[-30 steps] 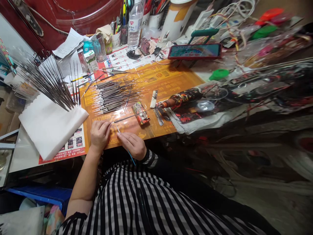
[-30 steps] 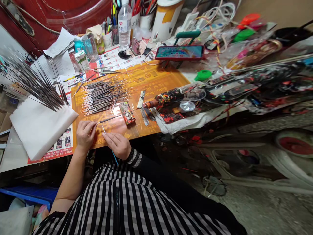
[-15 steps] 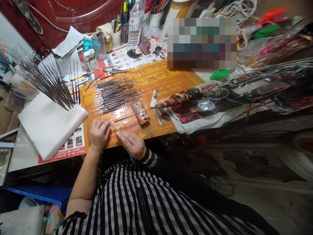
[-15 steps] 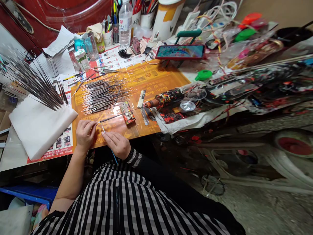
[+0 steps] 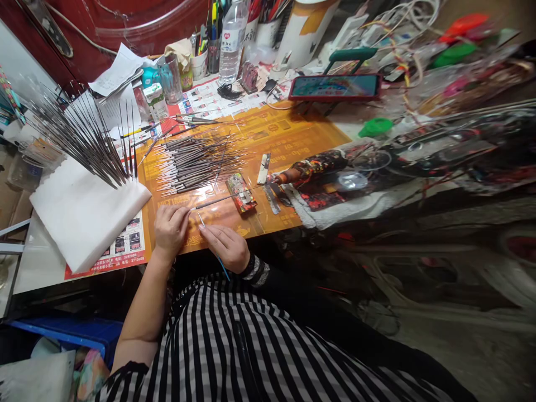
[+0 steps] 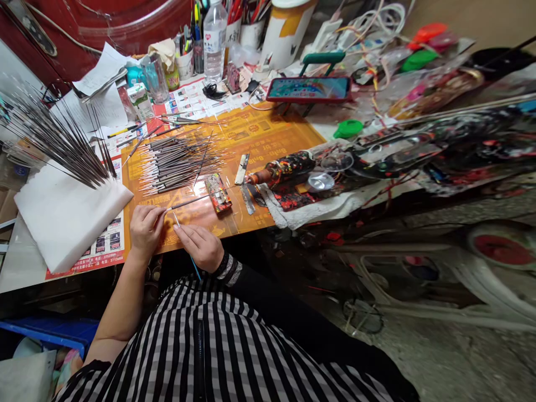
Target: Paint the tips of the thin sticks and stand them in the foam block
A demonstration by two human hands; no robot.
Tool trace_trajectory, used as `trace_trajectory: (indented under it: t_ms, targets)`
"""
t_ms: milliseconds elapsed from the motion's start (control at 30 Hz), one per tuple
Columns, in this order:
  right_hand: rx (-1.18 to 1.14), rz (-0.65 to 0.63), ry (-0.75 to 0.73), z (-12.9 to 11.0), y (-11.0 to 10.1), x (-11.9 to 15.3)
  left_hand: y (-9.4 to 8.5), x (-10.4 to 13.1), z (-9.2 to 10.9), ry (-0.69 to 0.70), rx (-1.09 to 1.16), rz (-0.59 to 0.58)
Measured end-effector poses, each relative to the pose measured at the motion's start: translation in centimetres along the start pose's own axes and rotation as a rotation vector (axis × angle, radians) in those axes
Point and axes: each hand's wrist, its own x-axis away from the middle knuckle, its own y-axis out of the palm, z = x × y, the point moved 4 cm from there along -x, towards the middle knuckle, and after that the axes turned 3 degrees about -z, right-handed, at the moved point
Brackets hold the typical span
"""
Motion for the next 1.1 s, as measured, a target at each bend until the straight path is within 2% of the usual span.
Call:
trace_trajectory:
  t_ms: [400, 500, 567, 667, 833, 967, 1100]
  targets:
    - [-0.086, 0.046, -0.088, 0.4, -0.6, 0.8, 0.5, 0.2, 0.0, -0.047, -0.02, -0.05]
    - [-0.112, 0.037, -0.104, 0.5, -0.9, 1.0, -0.1, 0.1, -0.1, -0.071, -0.043, -0.075]
    - [-0.121, 0.038, -0.123, 0.5, -1.0, 1.1, -1.0, 0.0, -0.5, -0.088, -0.057, -0.061]
    - [-0.115, 0.045, -0.14, 0.4, -1.0, 1.0, -3.1, -0.3, -2.0, -0.123, -0.075, -0.025]
    - [-0.116, 0.057, -0.139, 0.3, -0.9, 0.9, -6.1, -0.7, -6.5, -0.22, -0.101, 0.096]
    - [-0.125, 0.068, -0.128, 0.4, -0.7, 1.1, -6.1, -1.2, -9.6, -0.333, -0.181, 0.153]
    - [-0.126, 0.076, -0.123, 0.4, -0.8, 0.9, -4.9, -1.6, -11.0, -0.389, -0.228, 0.224]
